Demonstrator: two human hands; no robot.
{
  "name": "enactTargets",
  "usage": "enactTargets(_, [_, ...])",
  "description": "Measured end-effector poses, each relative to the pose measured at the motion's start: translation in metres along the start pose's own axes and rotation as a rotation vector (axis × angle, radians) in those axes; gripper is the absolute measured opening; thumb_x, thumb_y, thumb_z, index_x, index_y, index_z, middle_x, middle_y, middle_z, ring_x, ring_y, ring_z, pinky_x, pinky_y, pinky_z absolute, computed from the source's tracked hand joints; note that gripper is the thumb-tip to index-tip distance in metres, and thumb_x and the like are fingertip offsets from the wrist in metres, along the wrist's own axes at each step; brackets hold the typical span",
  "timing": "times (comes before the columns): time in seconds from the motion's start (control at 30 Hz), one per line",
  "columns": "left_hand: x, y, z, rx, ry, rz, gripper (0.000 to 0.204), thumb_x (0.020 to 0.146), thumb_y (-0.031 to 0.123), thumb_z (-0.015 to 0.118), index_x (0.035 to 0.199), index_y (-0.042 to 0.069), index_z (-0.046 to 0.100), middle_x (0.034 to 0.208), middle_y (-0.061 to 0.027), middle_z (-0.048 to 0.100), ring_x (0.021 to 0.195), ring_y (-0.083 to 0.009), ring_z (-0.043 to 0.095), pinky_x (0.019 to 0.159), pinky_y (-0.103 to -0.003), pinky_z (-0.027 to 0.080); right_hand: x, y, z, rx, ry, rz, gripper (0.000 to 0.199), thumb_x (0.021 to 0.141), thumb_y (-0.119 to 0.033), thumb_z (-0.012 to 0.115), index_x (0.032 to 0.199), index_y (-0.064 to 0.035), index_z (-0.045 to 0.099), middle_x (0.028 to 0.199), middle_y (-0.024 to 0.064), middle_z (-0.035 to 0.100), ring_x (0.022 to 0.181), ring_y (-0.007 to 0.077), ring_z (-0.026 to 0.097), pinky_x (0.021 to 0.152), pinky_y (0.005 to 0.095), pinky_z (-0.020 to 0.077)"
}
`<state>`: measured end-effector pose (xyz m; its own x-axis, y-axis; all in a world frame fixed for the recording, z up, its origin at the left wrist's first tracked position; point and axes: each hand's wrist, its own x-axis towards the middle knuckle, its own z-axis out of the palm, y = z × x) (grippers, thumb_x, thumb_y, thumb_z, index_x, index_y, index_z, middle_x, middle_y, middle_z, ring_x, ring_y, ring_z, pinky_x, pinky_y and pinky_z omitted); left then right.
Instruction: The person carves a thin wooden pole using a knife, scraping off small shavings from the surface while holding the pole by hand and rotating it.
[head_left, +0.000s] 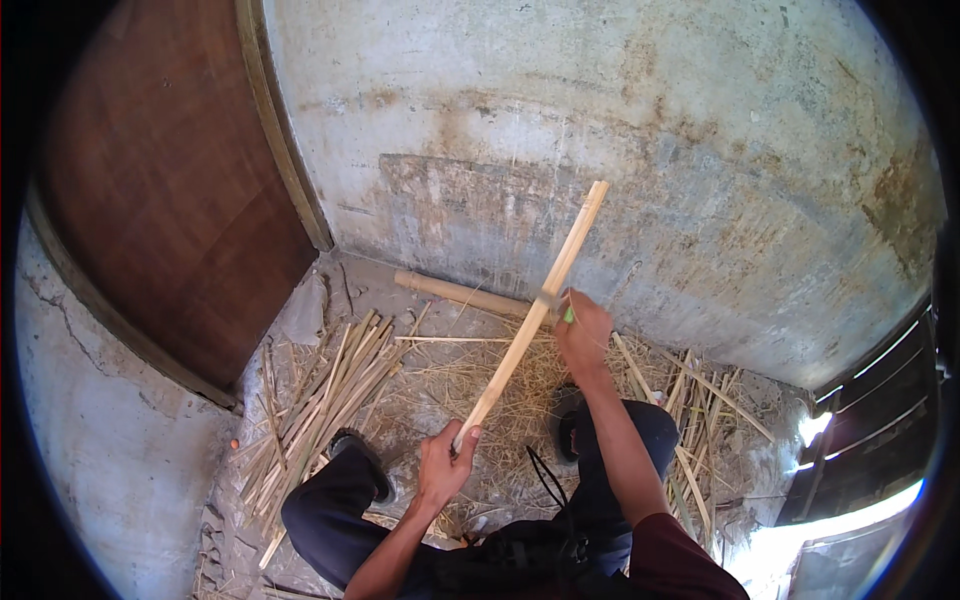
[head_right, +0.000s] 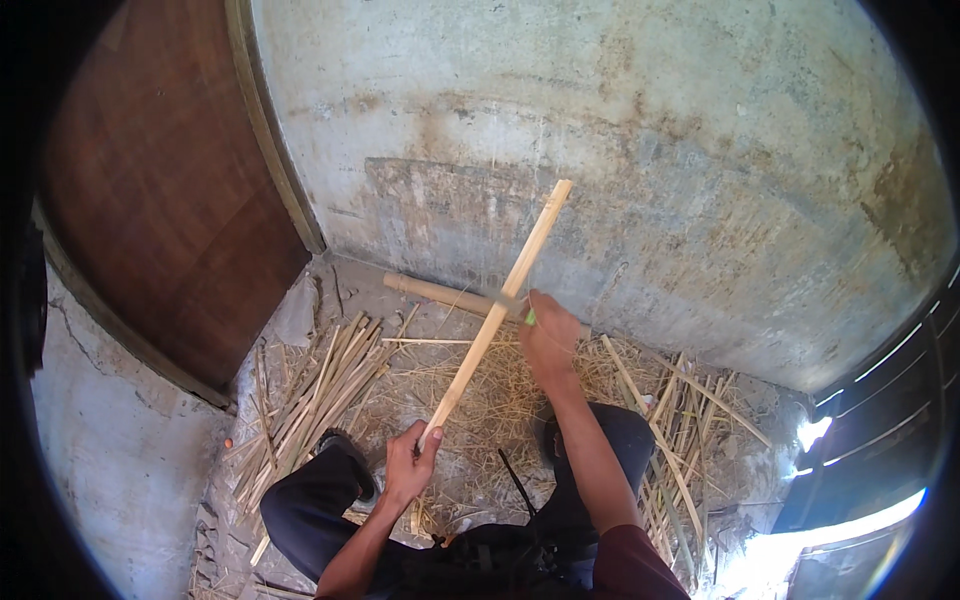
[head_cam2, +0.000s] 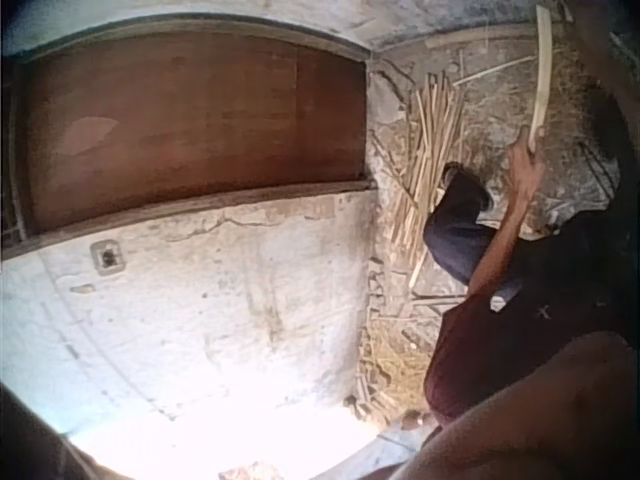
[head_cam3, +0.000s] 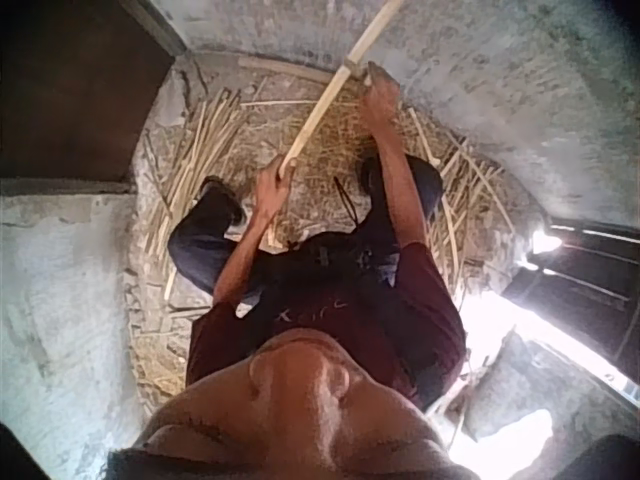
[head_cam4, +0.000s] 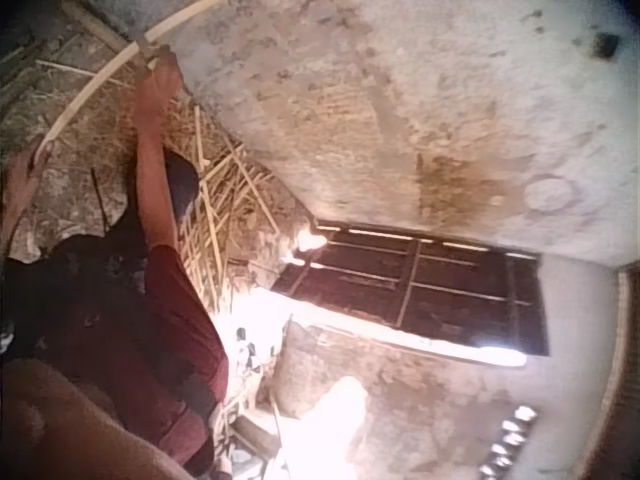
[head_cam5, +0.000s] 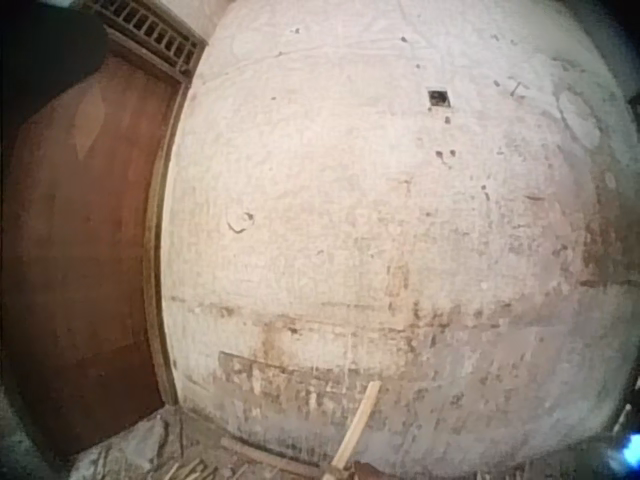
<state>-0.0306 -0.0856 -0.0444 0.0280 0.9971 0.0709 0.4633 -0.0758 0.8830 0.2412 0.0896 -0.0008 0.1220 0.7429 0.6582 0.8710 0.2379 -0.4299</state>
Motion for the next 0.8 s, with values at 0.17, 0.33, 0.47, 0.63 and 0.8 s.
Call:
enactTargets(0.17, [-0.001, 0.003, 0.002, 0.041, -0.024, -0.002, 0.033, 0.109, 0.033, 0.070, 0.096, 0.003, 0.068, 0.060, -0.0148, 0.057, 0.048, -0.0294, 0.055, 0.055, -0.044, 0.047, 0.020, 0.022, -0.011, -0.065, 0.077, 0.073, 0.009, 0.086, -0.001, 0.066, 0.093, -0.0056, 0.065, 0.084, 0.0182, 0.070, 0.081, 0.0459, 0.070, 0.073, 0.0551, 0.0538])
enactTargets(0.33, [-0.002, -0.008, 0.000, 0.071, -0.037, 0.028, 0.032, 0.109, 0.034, 0.070, 0.097, 0.004, 0.068, 0.060, -0.0146, 0.057, 0.049, -0.0298, 0.056, 0.055, -0.044, 0.046, 0.016, 0.016, -0.008, 0.043, 0.098, 0.046, 0.014, 0.081, 0.002, 0.066, 0.093, -0.0053, 0.066, 0.082, 0.0202, 0.067, 0.079, 0.0455, 0.069, 0.071, 0.0527, 0.0530])
enactTargets(0.47, [-0.006, -0.001, 0.001, 0.049, -0.051, 0.050, 0.033, 0.109, 0.033, 0.070, 0.096, 0.003, 0.067, 0.059, -0.0159, 0.055, 0.049, -0.0312, 0.058, 0.055, -0.045, 0.047, 0.012, 0.012, -0.016, 0.027, 0.059, -0.039, 0.011, 0.083, 0.000, 0.067, 0.092, -0.0055, 0.065, 0.080, 0.0194, 0.065, 0.076, 0.0434, 0.069, 0.067, 0.0507, 0.0527])
enactTargets(0.63, [-0.015, 0.010, 0.003, 0.062, -0.074, 0.039, 0.033, 0.109, 0.033, 0.070, 0.096, 0.003, 0.066, 0.059, -0.0173, 0.057, 0.050, -0.0339, 0.061, 0.056, -0.046, 0.049, 0.033, 0.017, -0.038, 0.054, 0.222, -0.111, 0.006, 0.086, -0.004, 0.068, 0.086, -0.0061, 0.063, 0.079, 0.0161, 0.065, 0.066, 0.0402, 0.066, 0.060, 0.0475, 0.0507])
enactTargets(0.8, [-0.021, 0.013, 0.000, 0.034, -0.079, 0.055, 0.033, 0.109, 0.034, 0.070, 0.095, 0.003, 0.066, 0.060, -0.0182, 0.059, 0.051, -0.0363, 0.062, 0.057, -0.046, 0.049, 0.053, 0.037, -0.047, -0.023, 0.215, -0.077, 0.003, 0.086, -0.006, 0.068, 0.087, -0.0067, 0.065, 0.077, 0.0180, 0.066, 0.066, 0.0429, 0.065, 0.059, 0.0485, 0.0506])
